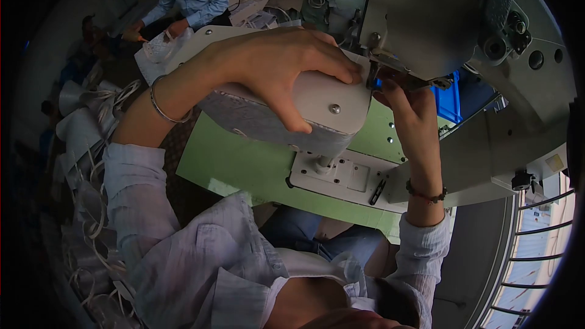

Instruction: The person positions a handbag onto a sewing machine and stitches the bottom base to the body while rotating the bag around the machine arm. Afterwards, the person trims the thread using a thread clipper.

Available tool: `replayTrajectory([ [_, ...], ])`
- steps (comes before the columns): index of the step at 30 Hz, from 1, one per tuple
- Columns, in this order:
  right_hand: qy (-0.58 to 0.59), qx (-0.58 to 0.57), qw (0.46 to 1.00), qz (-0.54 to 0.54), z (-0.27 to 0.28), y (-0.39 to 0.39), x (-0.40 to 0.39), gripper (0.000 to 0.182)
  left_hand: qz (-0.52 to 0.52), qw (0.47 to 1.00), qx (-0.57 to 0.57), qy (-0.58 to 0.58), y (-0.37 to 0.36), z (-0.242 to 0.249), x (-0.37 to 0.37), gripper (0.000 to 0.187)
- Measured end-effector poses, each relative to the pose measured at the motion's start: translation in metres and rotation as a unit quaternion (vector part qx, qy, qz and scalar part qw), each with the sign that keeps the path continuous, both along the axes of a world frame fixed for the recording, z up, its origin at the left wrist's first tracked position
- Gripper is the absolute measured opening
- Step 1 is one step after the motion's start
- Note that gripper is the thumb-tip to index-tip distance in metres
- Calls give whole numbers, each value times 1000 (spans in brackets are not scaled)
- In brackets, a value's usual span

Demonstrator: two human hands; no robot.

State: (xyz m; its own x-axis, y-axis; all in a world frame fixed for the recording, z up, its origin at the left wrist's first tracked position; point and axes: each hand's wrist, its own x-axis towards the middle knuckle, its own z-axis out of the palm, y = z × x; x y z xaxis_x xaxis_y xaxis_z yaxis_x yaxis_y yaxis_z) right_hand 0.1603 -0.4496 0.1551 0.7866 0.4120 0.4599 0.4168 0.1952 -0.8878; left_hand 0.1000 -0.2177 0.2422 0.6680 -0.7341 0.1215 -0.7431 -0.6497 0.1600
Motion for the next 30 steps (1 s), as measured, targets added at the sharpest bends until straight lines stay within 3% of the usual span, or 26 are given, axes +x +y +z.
replayTrajectory([
  [7, -17, -18, 999, 29, -2, -6, -7, 21, -34, 999, -14, -29, 3, -5, 3, 79],
  [9, 3, -7, 999, 32, -5, -7, -27, 33, -37, 998, -24, -36, 4, -5, 4, 76],
  [10, 5, -86, 995, 53, -8, -13, -34, 49, -38, 998, -32, -41, 4, -6, 4, 73],
  [13, 8, -56, 998, 36, -23, -12, -57, 58, -37, 998, -36, -32, 3, -6, 5, 73],
  [14, 6, -46, 998, 48, -28, -10, -60, 69, -35, 998, -34, -31, 3, -5, 3, 73],
  [20, -2, -40, 999, 32, -32, -5, -61, 74, -38, 998, -13, -57, 5, -7, 5, 78],
  [30, -13, -63, 998, 18, -29, -5, -57, 73, -25, 998, -41, -26, 1, -2, 7, 67],
])
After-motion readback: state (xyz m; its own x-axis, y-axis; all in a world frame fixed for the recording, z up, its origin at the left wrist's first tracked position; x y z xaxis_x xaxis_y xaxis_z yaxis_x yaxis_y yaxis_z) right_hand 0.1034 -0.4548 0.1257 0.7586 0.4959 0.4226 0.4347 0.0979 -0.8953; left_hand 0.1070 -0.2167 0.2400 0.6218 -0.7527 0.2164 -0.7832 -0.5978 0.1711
